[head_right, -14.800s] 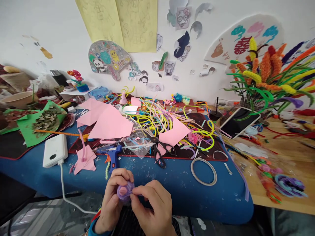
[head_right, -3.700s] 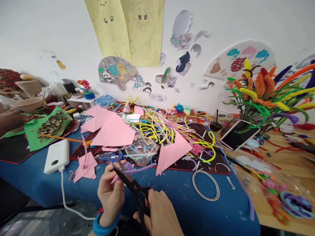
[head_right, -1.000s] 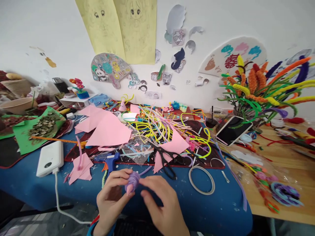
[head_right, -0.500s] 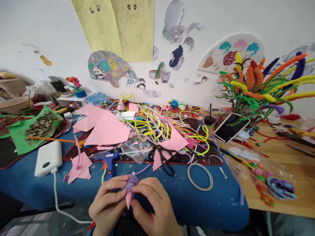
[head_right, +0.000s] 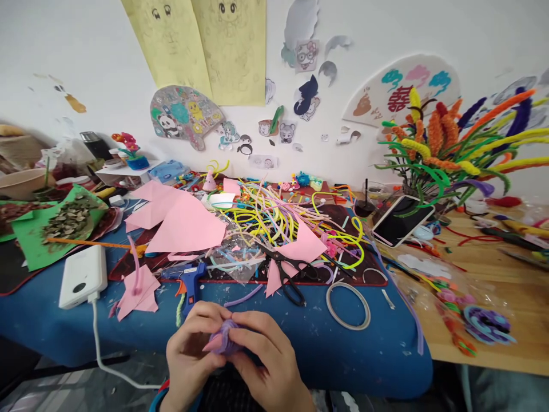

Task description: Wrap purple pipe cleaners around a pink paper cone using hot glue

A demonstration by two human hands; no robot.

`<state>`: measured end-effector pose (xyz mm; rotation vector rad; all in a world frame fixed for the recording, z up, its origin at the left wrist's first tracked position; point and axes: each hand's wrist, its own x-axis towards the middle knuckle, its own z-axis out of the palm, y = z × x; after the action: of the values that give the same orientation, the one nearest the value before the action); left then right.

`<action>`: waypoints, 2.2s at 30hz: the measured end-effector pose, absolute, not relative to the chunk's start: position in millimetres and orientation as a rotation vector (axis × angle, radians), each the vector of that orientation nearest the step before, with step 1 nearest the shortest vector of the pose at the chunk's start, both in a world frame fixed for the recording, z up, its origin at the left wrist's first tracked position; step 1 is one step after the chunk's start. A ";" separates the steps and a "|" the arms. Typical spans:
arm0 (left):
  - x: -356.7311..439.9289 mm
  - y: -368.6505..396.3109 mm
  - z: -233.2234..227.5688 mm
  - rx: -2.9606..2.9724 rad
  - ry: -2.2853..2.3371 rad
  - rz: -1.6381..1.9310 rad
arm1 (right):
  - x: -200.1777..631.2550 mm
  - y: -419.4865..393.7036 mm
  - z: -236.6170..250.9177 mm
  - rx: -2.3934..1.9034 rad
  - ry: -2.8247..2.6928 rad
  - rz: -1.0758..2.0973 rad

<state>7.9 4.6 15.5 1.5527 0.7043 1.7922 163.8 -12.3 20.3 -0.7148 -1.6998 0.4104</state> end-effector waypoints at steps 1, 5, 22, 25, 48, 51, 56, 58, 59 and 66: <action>5.2 5.4 15.3 1.579 0.675 1.755 | 164.2 -12.4 19.8 -0.701 -1.685 0.423; -5.7 11.7 19.2 1.721 0.575 1.562 | 166.0 -13.2 18.4 -0.686 -1.651 0.483; -21.6 20.4 23.3 1.873 0.516 1.384 | 161.7 -12.1 12.4 -0.647 -1.643 0.449; -20.4 21.8 22.3 1.941 0.472 1.451 | 161.9 -12.4 12.0 -0.630 -1.661 0.421; -17.6 17.5 17.9 1.797 0.225 1.414 | 172.3 -11.9 32.5 -0.538 -1.961 0.268; -16.1 16.0 18.1 1.819 0.204 1.407 | 174.9 -11.8 27.9 -0.465 -1.947 0.127; -17.6 14.2 18.0 1.810 0.193 1.352 | 175.8 -12.7 25.9 -0.430 -1.941 0.104; -19.7 15.0 20.3 1.810 0.197 1.302 | 176.1 -13.3 25.4 -0.451 -1.943 0.112; -20.9 15.8 22.2 1.816 0.197 1.269 | 176.4 -13.7 25.0 -0.455 -1.946 0.116; -25.6 24.3 38.5 1.868 0.159 1.081 | 176.7 -15.4 19.9 -0.394 -1.956 0.115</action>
<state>-25.6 24.3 38.5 1.8679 0.1586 1.0814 176.7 -15.4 19.9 -0.3942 -1.9556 0.1152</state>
